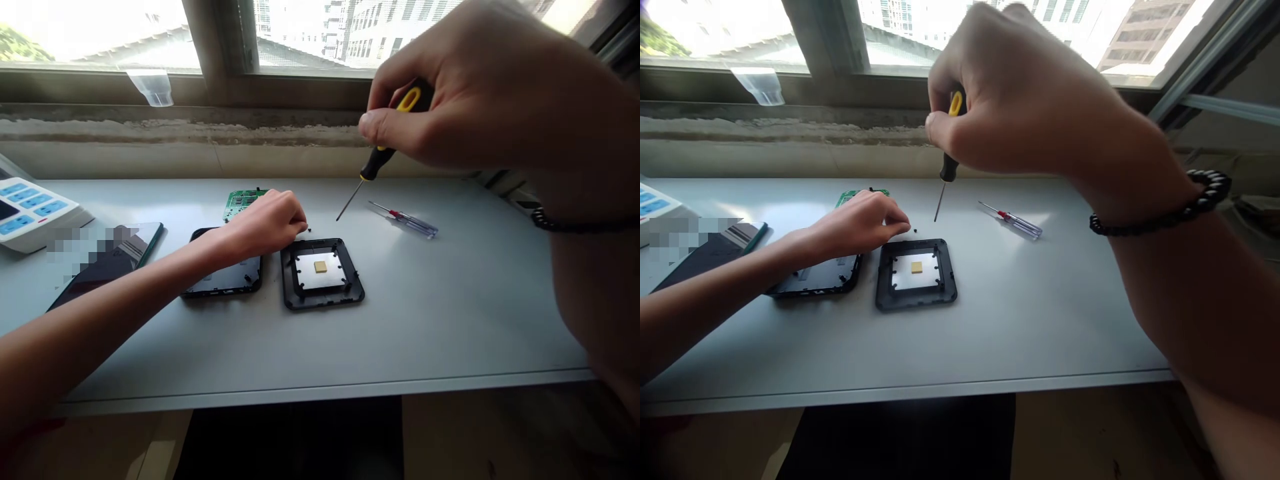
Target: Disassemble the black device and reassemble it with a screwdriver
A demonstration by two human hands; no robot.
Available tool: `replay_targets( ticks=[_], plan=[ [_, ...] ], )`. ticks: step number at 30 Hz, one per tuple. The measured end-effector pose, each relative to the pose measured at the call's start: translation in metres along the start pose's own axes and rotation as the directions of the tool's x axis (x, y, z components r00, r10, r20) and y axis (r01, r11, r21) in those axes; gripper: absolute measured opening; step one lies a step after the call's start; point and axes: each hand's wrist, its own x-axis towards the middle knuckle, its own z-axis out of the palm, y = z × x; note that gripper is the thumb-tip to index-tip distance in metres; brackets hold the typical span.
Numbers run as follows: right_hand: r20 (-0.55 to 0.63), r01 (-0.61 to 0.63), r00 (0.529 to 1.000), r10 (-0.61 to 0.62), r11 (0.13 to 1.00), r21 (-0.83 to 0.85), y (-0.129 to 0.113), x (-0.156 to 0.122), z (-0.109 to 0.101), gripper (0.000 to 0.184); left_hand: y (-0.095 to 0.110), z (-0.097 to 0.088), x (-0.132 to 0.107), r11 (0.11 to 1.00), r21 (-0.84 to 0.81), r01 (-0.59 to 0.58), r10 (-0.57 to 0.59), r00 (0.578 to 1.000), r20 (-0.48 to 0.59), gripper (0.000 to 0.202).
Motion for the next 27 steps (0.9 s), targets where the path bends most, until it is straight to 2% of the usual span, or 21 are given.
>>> replay_targets(
  ticks=[3,5,10,14,15,17,19,23,27],
  plan=[
    [0.038,-0.029,0.999,0.027,0.999,0.047,0.006,0.005,0.006,0.023,0.006,-0.002,0.001,0.996,0.054,0.068,-0.074,0.99,0.117,0.028],
    [0.065,-0.056,0.996,0.052,0.996,0.065,0.011,0.008,0.01,0.024,0.009,-0.002,0.002,0.994,0.053,0.093,-0.099,0.987,0.13,0.024],
    [0.102,-0.076,0.992,0.071,0.996,0.05,0.022,0.012,0.02,0.023,0.006,0.001,0.004,0.992,0.034,0.125,-0.128,0.985,0.118,0.046],
    [0.113,-0.092,0.99,0.086,0.994,0.053,0.024,0.014,0.022,0.026,0.007,-0.001,-0.004,0.991,0.04,0.131,-0.132,0.991,0.02,0.046],
    [0.129,-0.097,0.988,0.089,0.994,0.058,0.024,0.014,0.022,0.027,0.008,-0.002,-0.009,0.992,0.04,0.118,-0.118,0.993,-0.023,0.045],
    [0.159,-0.099,0.983,0.087,0.993,0.063,0.023,0.013,0.022,0.028,0.011,-0.003,-0.02,0.997,0.043,0.061,-0.059,0.997,-0.044,0.041],
    [0.178,-0.052,0.983,0.038,0.996,0.073,0.023,0.012,0.023,0.031,0.015,-0.003,-0.033,0.998,0.059,-0.036,0.04,0.997,-0.065,0.035],
    [0.23,0.001,0.973,-0.018,0.997,0.072,0.024,0.012,0.028,0.036,0.024,0.003,-0.056,0.949,0.207,-0.238,0.242,0.97,0.008,0.055],
    [0.321,-0.036,0.947,0.014,0.997,0.063,0.022,0.015,0.029,0.037,0.03,0.008,-0.067,0.939,0.226,-0.259,0.255,0.966,0.048,0.059]
  ],
)
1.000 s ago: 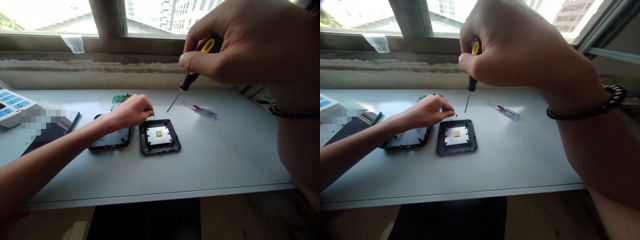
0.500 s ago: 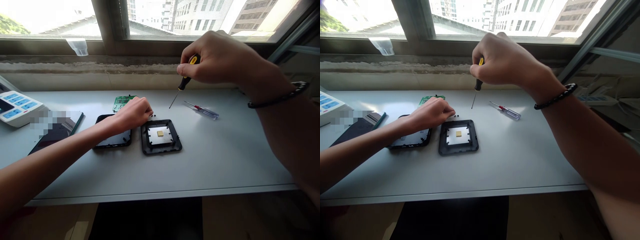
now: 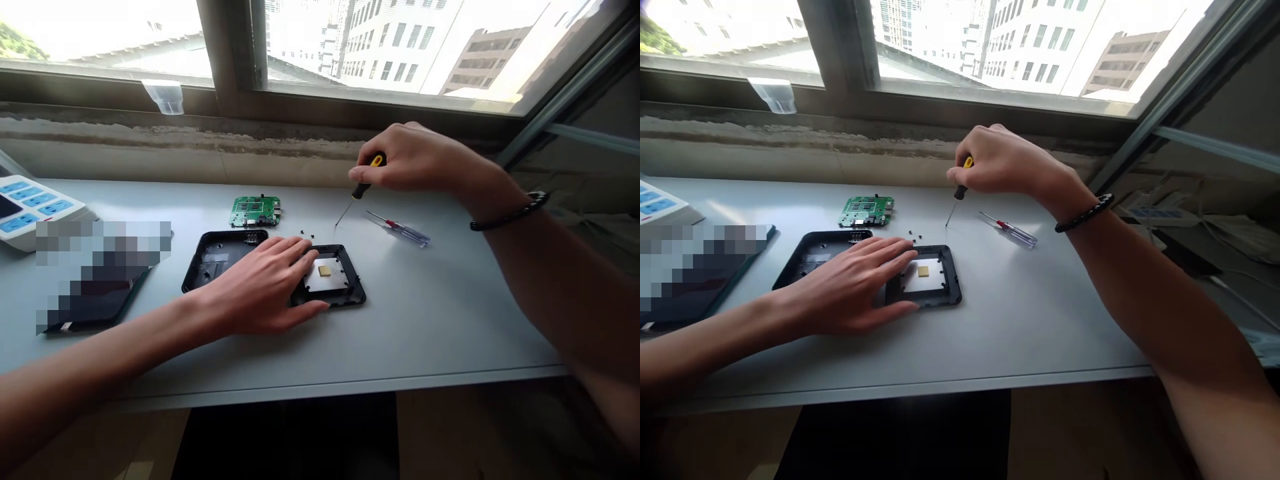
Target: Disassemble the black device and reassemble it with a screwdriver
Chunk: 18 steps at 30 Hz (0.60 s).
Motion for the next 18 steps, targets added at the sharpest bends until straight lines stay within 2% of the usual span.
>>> replay_targets(
  ticks=[5,10,13,15,18],
  plan=[
    [0.057,-0.167,0.984,0.168,0.986,-0.009,0.013,0.002,-0.002,0.042,0.006,-0.001,-0.003,0.998,0.044,0.035,-0.035,0.999,0.012,0.06],
    [0.255,-0.14,0.957,0.141,0.99,-0.021,0.042,-0.005,0.016,0.041,0.016,-0.001,-0.005,0.999,0.001,0.032,-0.032,0.994,0.101,0.049],
    [0.388,-0.102,0.915,0.11,0.994,-0.039,0.046,-0.015,0.036,0.047,0.019,0.001,-0.005,0.998,0.002,0.058,-0.058,0.991,0.119,0.045],
    [0.415,-0.085,0.905,0.09,0.996,-0.031,0.043,-0.023,0.047,0.05,0.019,0.002,-0.004,0.998,-0.01,0.066,-0.065,0.992,0.112,0.044],
    [0.392,-0.051,0.918,0.061,0.998,-0.036,0.038,-0.029,0.06,0.049,0.019,0.002,-0.004,0.997,-0.031,0.069,-0.066,0.993,0.099,0.045]
  ],
)
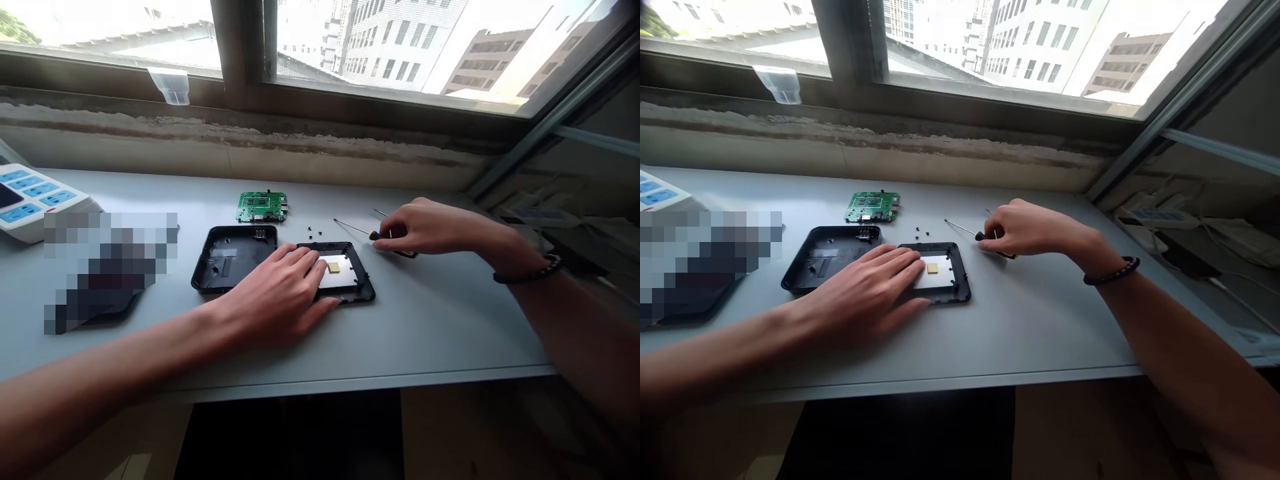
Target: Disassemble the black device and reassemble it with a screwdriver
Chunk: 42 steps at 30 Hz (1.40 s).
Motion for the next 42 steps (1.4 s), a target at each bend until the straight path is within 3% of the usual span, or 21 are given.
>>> replay_targets(
  ticks=[5,10,21,25,28,32,35,39,42],
  plan=[
    [-0.087,0.001,0.996,0.001,1.0,0.023,-0.001,0.0,0.016,0.05,0.0,0.0,0.001,1.0,-0.001,0.0,0.0,1.0,-0.022,0.047],
    [-0.183,-0.063,0.98,0.08,0.994,0.094,-0.004,-0.005,0.028,0.043,0.0,0.001,-0.001,1.0,0.0,0.026,-0.026,0.998,-0.063,0.038],
    [-0.242,-0.097,0.963,0.116,0.991,0.089,-0.016,-0.007,0.035,0.041,-0.001,0.0,0.0,0.995,-0.081,0.062,-0.067,0.996,-0.061,0.033],
    [-0.278,-0.21,0.929,0.243,0.967,0.143,-0.021,-0.01,0.035,0.043,-0.001,-0.001,0.0,0.994,-0.092,0.059,-0.065,0.996,-0.065,0.032],
    [-0.344,-0.215,0.902,0.261,0.962,0.168,-0.023,-0.01,0.037,0.049,-0.001,-0.002,0.0,0.994,-0.088,0.057,-0.063,0.996,-0.068,0.032],
    [-0.524,-0.019,0.844,0.115,0.983,0.184,-0.025,-0.01,0.044,0.047,0.0,0.0,0.0,0.995,-0.084,0.051,-0.057,0.996,-0.067,0.031],
    [-0.625,0.226,0.769,-0.132,0.971,0.073,-0.029,-0.013,0.048,0.045,-0.001,0.001,0.0,0.996,-0.077,0.049,-0.055,0.996,-0.075,0.031],
    [-0.583,0.494,0.666,-0.465,0.861,-0.122,-0.039,-0.018,0.05,0.048,-0.002,0.0,0.0,0.996,-0.072,0.049,-0.055,0.996,-0.074,0.031],
    [-0.526,0.551,0.662,-0.534,0.823,-0.142,-0.045,-0.017,0.049,0.051,-0.002,0.0,0.0,0.996,-0.073,0.054,-0.059,0.996,-0.061,0.03]
  ],
)
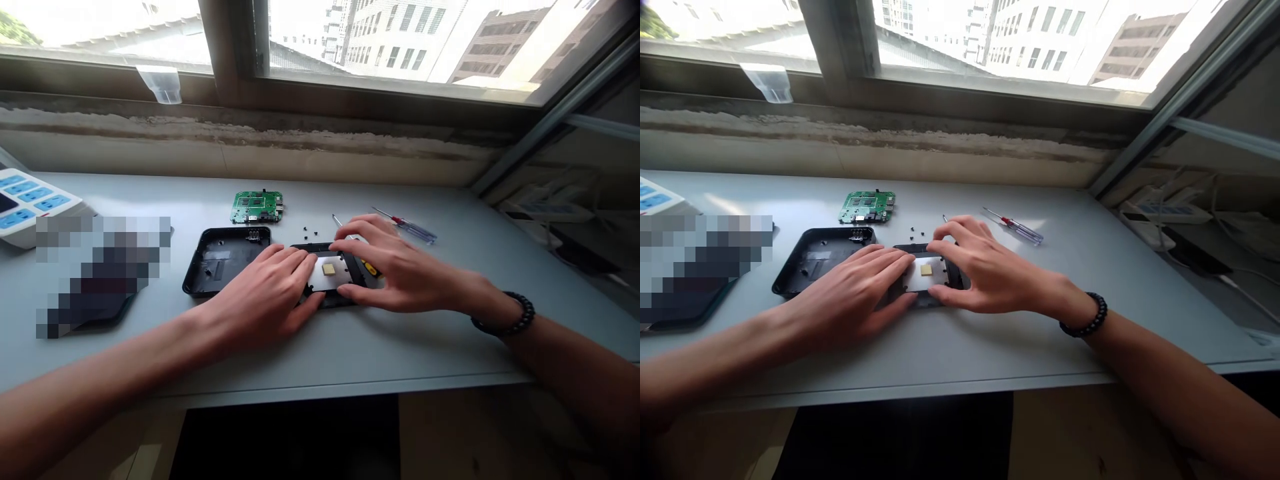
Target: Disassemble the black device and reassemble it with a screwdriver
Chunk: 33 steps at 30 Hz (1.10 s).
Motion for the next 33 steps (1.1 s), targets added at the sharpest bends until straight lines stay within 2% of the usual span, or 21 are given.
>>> replay_targets(
  ticks=[5,10,13,15,20,26,33],
  plan=[
    [0.177,-0.027,0.984,0.012,0.996,0.086,0.002,0.013,-0.004,0.044,-0.001,-0.001,0.001,1.0,-0.014,-0.002,0.002,1.0,0.001,0.025],
    [0.396,-0.113,0.917,0.049,0.984,0.139,0.003,0.032,-0.016,0.04,-0.001,-0.004,0.004,0.999,0.028,-0.017,0.017,1.0,0.017,0.027],
    [0.449,-0.131,0.892,0.049,0.979,0.154,0.005,0.038,-0.019,0.037,0.001,-0.005,0.006,0.995,0.087,-0.051,0.045,0.997,0.064,0.03],
    [0.43,-0.147,0.901,0.056,0.973,0.18,0.007,0.038,-0.015,0.037,0.002,-0.003,0.006,0.993,0.099,-0.057,0.05,0.996,0.072,0.031],
    [0.304,-0.143,0.95,0.064,0.959,0.243,0.012,0.025,-0.002,0.038,0.002,0.006,0.001,0.997,0.071,-0.025,0.024,1.0,0.007,0.036],
    [0.259,-0.17,0.96,0.106,0.956,0.241,0.007,0.016,0.003,0.047,0.002,0.006,-0.004,0.997,0.077,-0.022,0.023,1.0,-0.013,0.041],
    [0.2,-0.109,0.978,0.064,0.968,0.224,0.004,0.014,0.006,0.043,0.003,0.002,-0.005,0.998,0.055,-0.014,0.015,1.0,-0.005,0.037]
  ],
)
